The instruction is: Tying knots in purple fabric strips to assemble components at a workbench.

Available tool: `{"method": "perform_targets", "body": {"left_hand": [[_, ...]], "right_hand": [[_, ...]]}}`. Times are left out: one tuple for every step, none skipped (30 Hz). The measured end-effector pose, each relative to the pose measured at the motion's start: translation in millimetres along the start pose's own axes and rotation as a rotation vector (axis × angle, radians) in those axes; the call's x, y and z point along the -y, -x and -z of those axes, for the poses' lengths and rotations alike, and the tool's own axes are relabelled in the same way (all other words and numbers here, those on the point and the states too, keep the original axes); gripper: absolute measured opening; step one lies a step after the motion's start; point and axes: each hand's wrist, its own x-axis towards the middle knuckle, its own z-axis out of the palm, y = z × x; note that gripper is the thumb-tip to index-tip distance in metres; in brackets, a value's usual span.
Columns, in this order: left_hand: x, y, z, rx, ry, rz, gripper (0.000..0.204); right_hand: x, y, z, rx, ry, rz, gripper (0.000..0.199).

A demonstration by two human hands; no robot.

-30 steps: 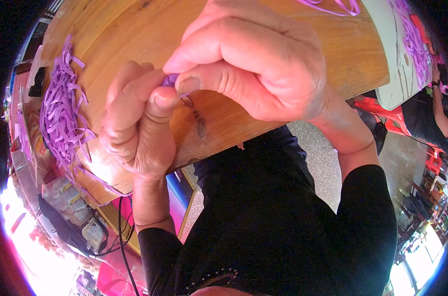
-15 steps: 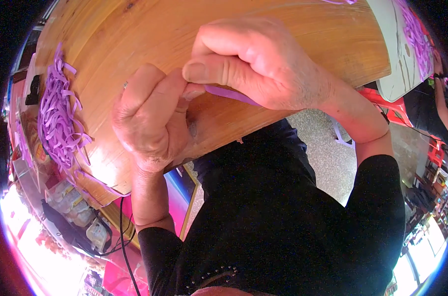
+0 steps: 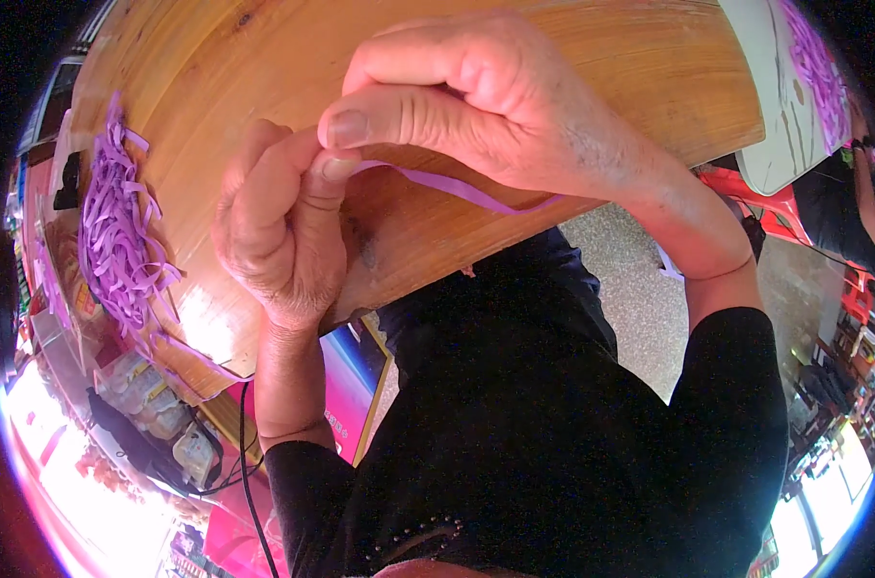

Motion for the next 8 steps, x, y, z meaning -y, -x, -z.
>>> {"method": "perform_targets", "body": {"left_hand": [[-1, -1, 1, 0.000, -0.005, 0.021, 0.018], [0, -1, 2, 0.000, -0.007, 0.023, 0.018], [0, -1, 4, -0.012, -0.014, 0.030, 0.018], [0, -1, 5, -0.024, -0.021, 0.038, 0.018], [0, 0, 9, -0.027, -0.032, 0.045, 0.018], [-1, 0, 12, -0.011, -0.051, 0.052, 0.017], [-1, 0, 13, 0.006, -0.065, 0.058, 0.016], [-1, -1, 11, 0.000, -0.023, 0.035, 0.015]], "right_hand": [[-13, -2, 4, 0.011, 0.086, 0.231, 0.013], [-22, -6, 5, 0.024, 0.168, 0.462, 0.012], [-25, -8, 4, 0.035, 0.249, 0.692, 0.014], [-14, -3, 5, 0.035, 0.246, 0.693, 0.014], [13, -2, 3, 0.022, 0.165, 0.233, 0.015], [35, -3, 4, 0.011, 0.086, -0.227, 0.016], [46, -8, 7, 0.032, 0.051, -0.379, 0.018], [58, -14, 15, 0.046, 0.029, -0.539, 0.021]]}}
